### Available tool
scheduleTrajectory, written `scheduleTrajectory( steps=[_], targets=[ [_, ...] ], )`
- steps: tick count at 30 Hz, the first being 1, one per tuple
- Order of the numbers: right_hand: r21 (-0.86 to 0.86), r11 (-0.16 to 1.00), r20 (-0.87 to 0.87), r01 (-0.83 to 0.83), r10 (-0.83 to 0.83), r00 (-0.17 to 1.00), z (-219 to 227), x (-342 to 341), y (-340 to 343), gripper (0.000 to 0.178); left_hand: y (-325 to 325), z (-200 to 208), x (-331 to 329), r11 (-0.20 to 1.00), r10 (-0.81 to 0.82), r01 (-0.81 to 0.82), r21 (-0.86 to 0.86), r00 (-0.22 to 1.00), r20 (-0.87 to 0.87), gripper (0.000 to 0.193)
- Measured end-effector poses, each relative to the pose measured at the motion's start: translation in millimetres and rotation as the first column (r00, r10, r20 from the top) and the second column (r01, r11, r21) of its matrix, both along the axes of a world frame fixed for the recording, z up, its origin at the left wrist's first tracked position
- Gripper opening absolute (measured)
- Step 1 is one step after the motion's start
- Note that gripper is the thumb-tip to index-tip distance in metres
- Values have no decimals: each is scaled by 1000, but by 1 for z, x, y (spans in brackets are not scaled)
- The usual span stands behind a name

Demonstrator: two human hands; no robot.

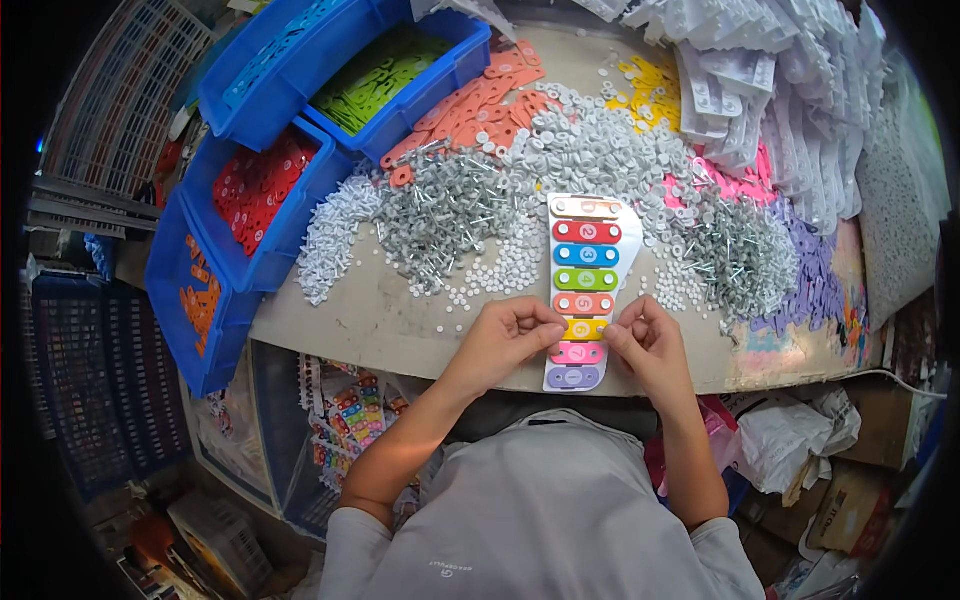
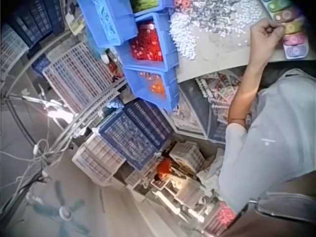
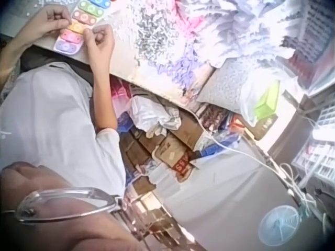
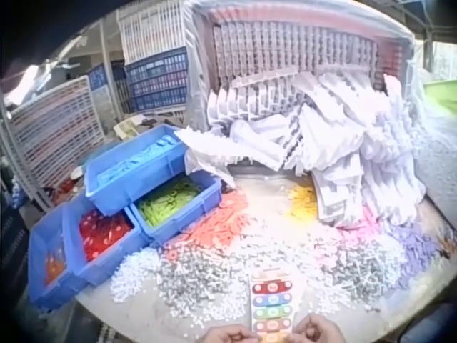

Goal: Assembling colorful buttons and metal springs into a white plastic toy frame.

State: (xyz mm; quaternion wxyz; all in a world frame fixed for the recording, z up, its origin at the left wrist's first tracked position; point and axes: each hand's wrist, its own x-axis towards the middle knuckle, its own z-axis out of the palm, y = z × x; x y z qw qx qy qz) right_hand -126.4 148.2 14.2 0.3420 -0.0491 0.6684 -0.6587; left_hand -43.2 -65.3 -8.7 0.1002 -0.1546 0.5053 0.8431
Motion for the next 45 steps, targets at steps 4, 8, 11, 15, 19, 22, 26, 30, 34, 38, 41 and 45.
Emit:
scheduleTrajectory(
  steps=[4, 8, 11, 15, 19, 22, 26, 30, 34, 38, 41, 45],
  targets=[
    [175, 983, -27, -47, 53, 998, -2, -5, 0, 22, 6, -9, -2, 998, 64, -64, -5, 997, -40, 21],
    [192, 967, 61, -167, 158, 985, -9, -14, 6, 24, -2, 7, -7, 856, -86, 63, -513, 996, -21, 43],
    [165, 962, 155, -218, 193, 969, -7, -16, 3, 26, -8, 4, -13, 839, -141, 173, -515, 985, 102, 54],
    [136, 969, 156, -207, 186, 970, 4, -17, -1, 27, -12, 1, -19, 839, -227, 246, -486, 969, 100, 60],
    [125, 956, 197, -265, 238, 951, 7, -18, -6, 27, -9, -4, -16, 861, -248, 245, -447, 967, 52, 65],
    [111, 961, 211, -252, 225, 951, 5, -17, -7, 26, -3, -7, -16, 918, -222, 209, -336, 975, 0, 63],
    [119, 958, 200, -260, 233, 952, 3, -21, -7, 26, -12, 11, -24, 922, -254, 252, -295, 967, 35, 67],
    [81, 971, 156, -225, 210, 965, -3, -16, -9, 25, -6, -6, -20, 892, -228, 216, -396, 974, 19, 58],
    [110, 970, 113, -218, 206, 972, -3, -11, -10, 21, -10, -5, -19, 920, -225, 238, -312, 971, 77, 59],
    [47, 997, 65, -69, 66, 996, -16, -7, 4, 20, -16, -6, -2, 820, -40, -38, -571, 992, -123, 42],
    [-57, 986, 47, 157, -154, 987, -22, 0, 12, 17, -68, 19, 3, 596, 270, -337, -729, 939, -213, 18],
    [-124, 957, -56, 263, -271, 961, -32, 7, 17, 17, -150, 14, 4, -169, 207, -466, -868, 845, -494, 9]
  ],
)
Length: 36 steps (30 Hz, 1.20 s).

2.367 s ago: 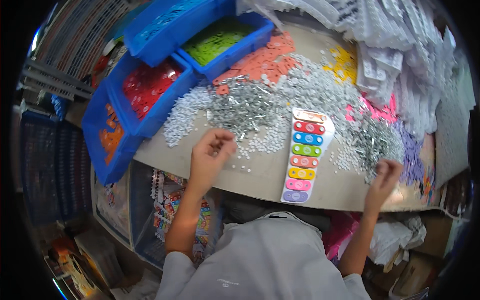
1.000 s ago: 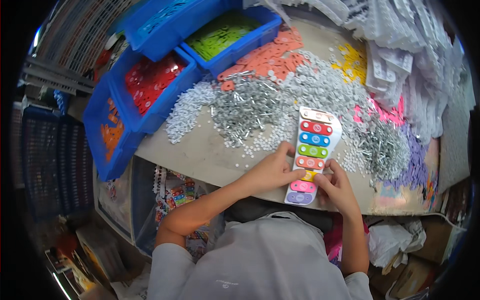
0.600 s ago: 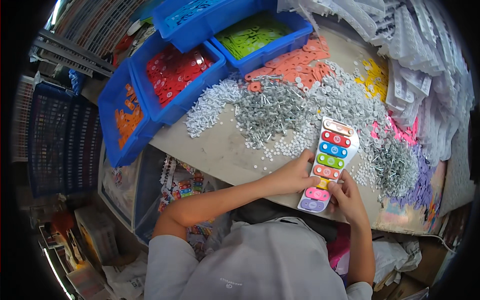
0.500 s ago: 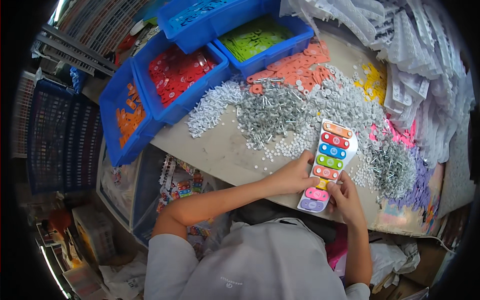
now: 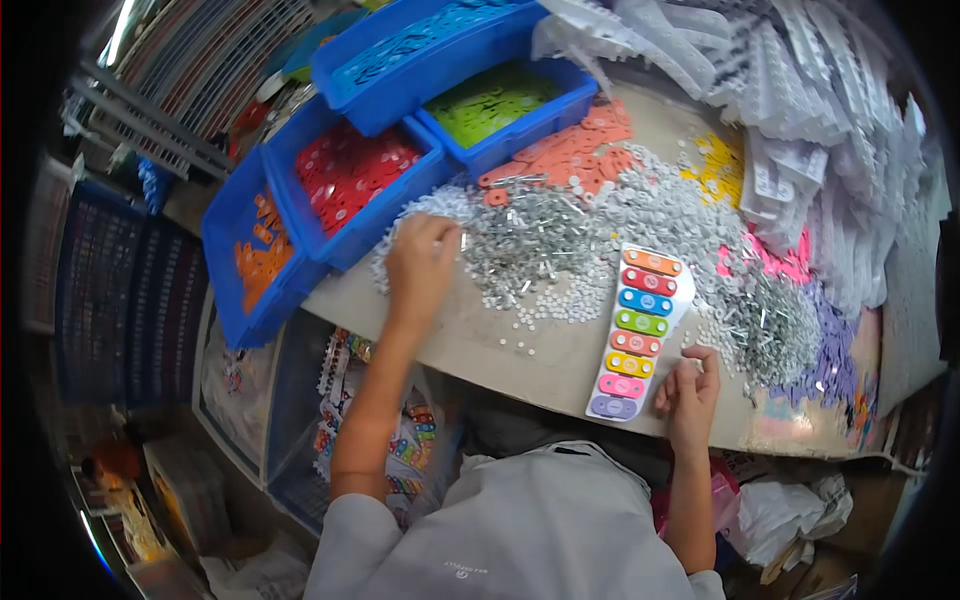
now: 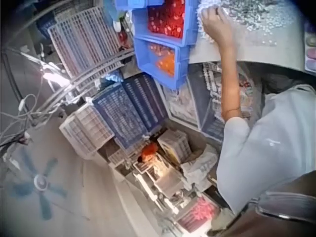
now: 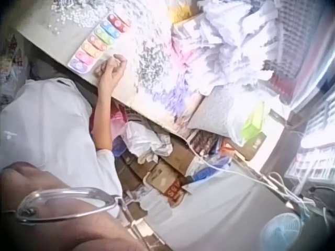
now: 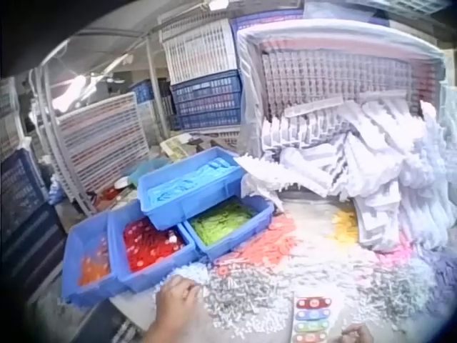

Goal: Assembling colorful buttons and metal springs into a white plastic toy frame.

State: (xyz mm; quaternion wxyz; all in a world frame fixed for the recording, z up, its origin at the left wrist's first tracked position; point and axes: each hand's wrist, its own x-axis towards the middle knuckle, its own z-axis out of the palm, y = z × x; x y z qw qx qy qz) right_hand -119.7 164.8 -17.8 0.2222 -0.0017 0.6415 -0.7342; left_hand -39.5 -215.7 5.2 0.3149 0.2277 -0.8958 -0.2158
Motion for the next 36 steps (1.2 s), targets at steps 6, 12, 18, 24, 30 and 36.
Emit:
scheduleTrajectory(
  steps=[6, 12, 18, 24, 30, 36],
  targets=[
    [109, 990, -80, -93, 102, 992, 8, 5, -8, 11, -45, -29, 13, 926, 57, -3, -378, 990, 131, 9],
    [541, 638, -749, 548, 70, 658, 30, -30, 50, 8, -36, -28, 4, 905, 160, -25, -425, 945, 286, 11],
    [737, 238, -675, 633, 199, 711, 41, -69, 135, 10, -37, -30, -3, 914, 157, 0, -407, 922, 354, 8],
    [730, 423, -627, 537, 103, 772, 19, -73, 166, 10, -30, -27, 3, 897, 142, 13, -443, 938, 315, 8],
    [611, 475, -686, 633, -82, 723, 44, -60, 125, 4, -9, 24, 32, 983, 159, -134, -128, 965, 210, 7],
    [336, 925, -403, 177, -29, 915, 68, -17, 44, 7, 84, 35, 22, 557, -262, 245, 794, 959, -111, 9]
  ],
)
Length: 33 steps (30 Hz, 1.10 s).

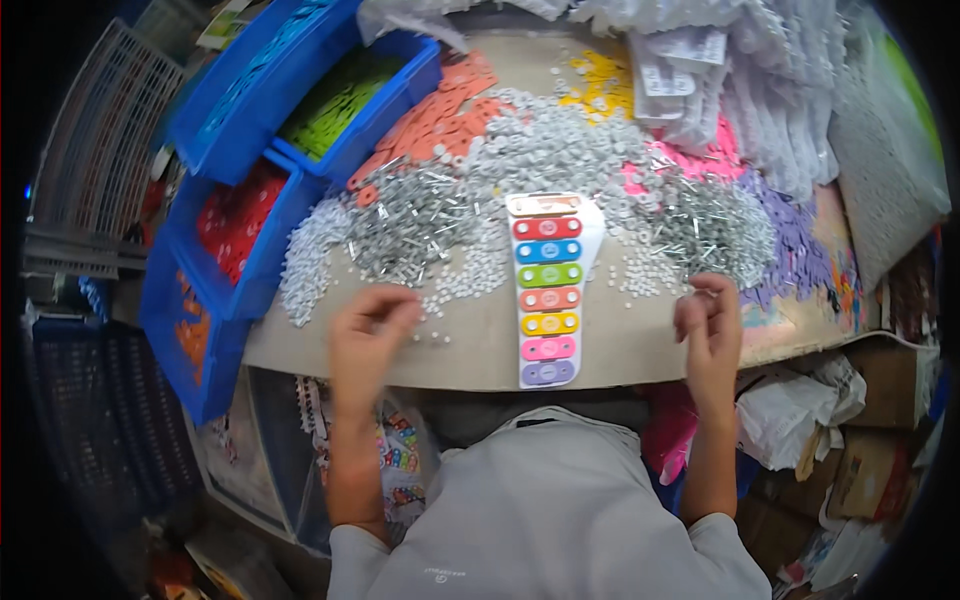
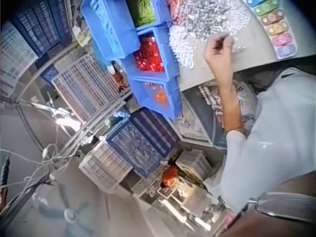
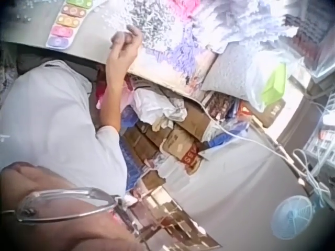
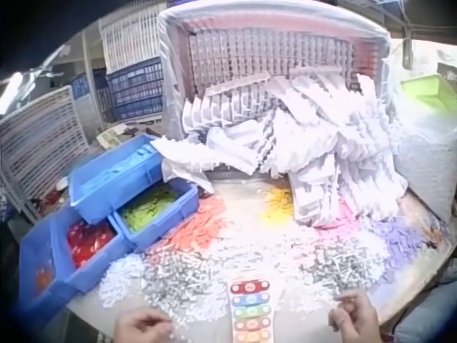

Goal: Assembling colorful buttons and metal springs into a white plastic toy frame.

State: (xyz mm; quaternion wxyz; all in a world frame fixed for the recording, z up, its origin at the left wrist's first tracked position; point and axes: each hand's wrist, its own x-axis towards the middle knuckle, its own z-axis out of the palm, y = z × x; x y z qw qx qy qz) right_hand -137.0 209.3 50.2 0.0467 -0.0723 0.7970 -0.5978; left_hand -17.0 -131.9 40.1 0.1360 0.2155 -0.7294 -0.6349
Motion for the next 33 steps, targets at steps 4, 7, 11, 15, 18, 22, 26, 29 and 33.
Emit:
scheduleTrajectory(
  steps=[4, 7, 11, 15, 18, 22, 26, 29, 33],
  targets=[
    [-212, 953, 329, -216, 277, 903, -16, 20, -34, 10, 45, -8, 5, 906, -196, 152, 396, 978, 75, 14],
    [-319, 913, 459, -255, 385, 801, -18, 26, -47, 9, 64, -25, 7, 779, -305, 186, 599, 947, 103, 13],
    [-343, 892, 512, -294, 440, 738, -24, 30, -50, 9, 74, -40, 7, 766, -305, 210, 607, 951, 56, 13],
    [-271, 920, 469, -283, 383, 796, -28, 36, -54, 12, 76, -38, 3, 764, -295, 186, 618, 952, 77, 8],
    [-175, 929, 414, -325, 369, 832, -29, 34, -56, 13, 76, -50, 1, 811, -317, 246, 531, 947, 45, 22],
    [-35, 929, 510, -368, 333, 793, -29, 24, -52, 18, 72, -33, -9, 902, -393, 326, 284, 890, 229, 43],
    [-108, 909, 593, -401, 383, 709, -36, 20, -50, 25, 70, -38, -20, 825, -541, 438, 357, 795, 275, 55],
    [-153, 889, 612, -432, 429, 665, -43, 18, -53, 27, 67, -46, -21, 799, -546, 438, 412, 815, 194, 54],
    [-122, 874, 595, -471, 444, 670, -41, 17, -58, 30, 60, -49, -27, 786, -595, 511, 347, 778, 201, 51]
  ],
)
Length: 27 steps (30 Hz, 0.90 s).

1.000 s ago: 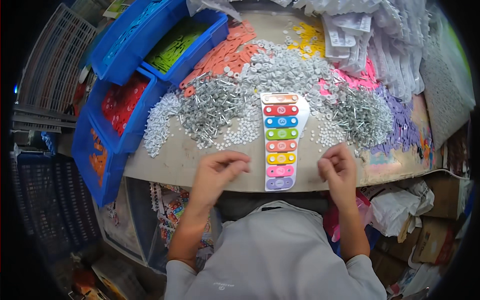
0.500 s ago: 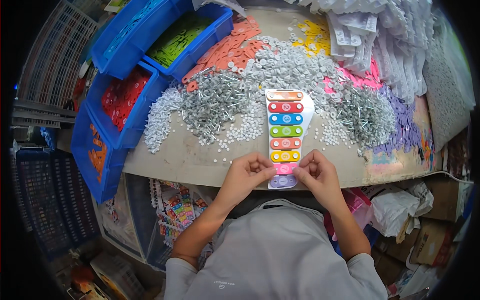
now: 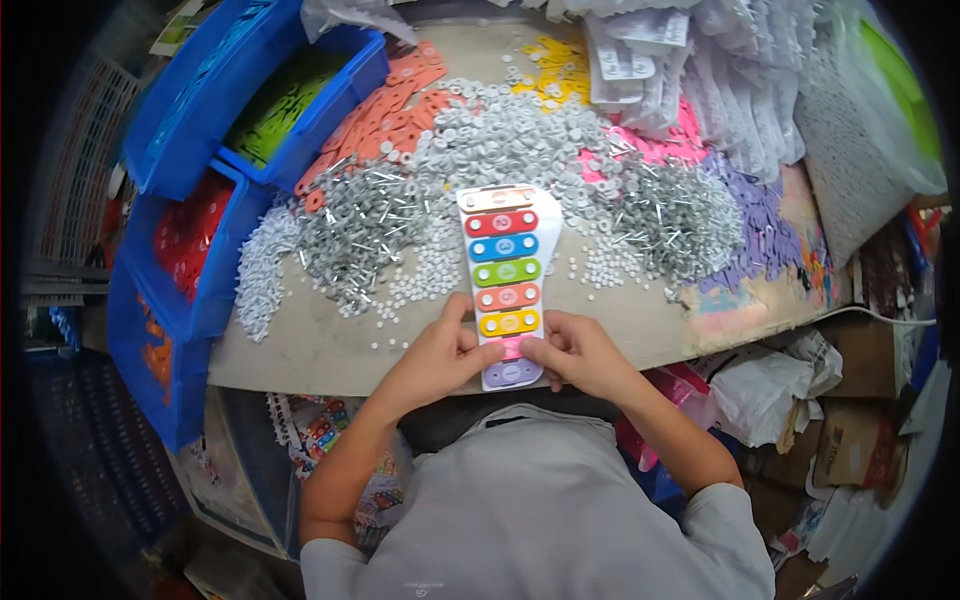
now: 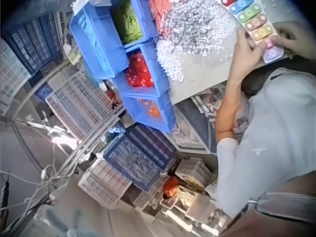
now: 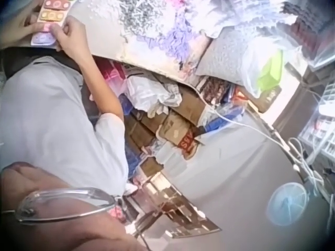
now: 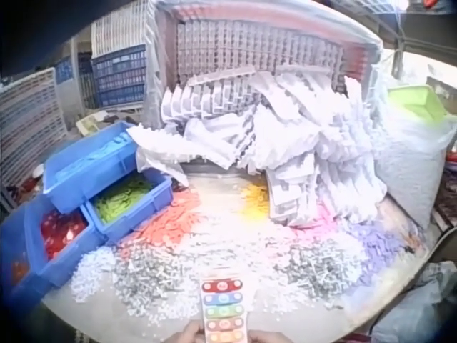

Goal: Assembling colorful buttons and metal springs into a white plastic toy frame.

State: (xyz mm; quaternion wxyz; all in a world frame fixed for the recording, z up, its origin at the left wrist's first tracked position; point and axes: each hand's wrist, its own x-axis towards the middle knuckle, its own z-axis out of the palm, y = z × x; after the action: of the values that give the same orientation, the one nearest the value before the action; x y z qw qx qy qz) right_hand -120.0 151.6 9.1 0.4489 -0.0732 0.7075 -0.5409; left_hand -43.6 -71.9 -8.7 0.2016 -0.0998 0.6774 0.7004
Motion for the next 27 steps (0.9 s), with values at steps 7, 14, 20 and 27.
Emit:
scheduleTrajectory(
  steps=[7, 14, 20, 27],
  targets=[
    [-32, 999, -38, -29, 27, 999, -5, 1, 4, 31, 4, 4, -5, 1000, 5, -5, 5, 1000, 19, 48],
    [123, 963, -870, 238, -12, 494, 1, -10, 43, 8, -7, 14, 20, 987, 162, -162, -7, 987, 9, 46],
    [247, 755, -962, 608, 115, 249, 22, -58, 115, 6, -29, 7, 75, 803, 586, -591, -76, 806, -77, 13],
    [347, 776, -936, 527, 253, 245, -15, -71, 175, 12, -66, -6, 85, 585, 755, -799, -137, 599, -269, 8]
  ],
)
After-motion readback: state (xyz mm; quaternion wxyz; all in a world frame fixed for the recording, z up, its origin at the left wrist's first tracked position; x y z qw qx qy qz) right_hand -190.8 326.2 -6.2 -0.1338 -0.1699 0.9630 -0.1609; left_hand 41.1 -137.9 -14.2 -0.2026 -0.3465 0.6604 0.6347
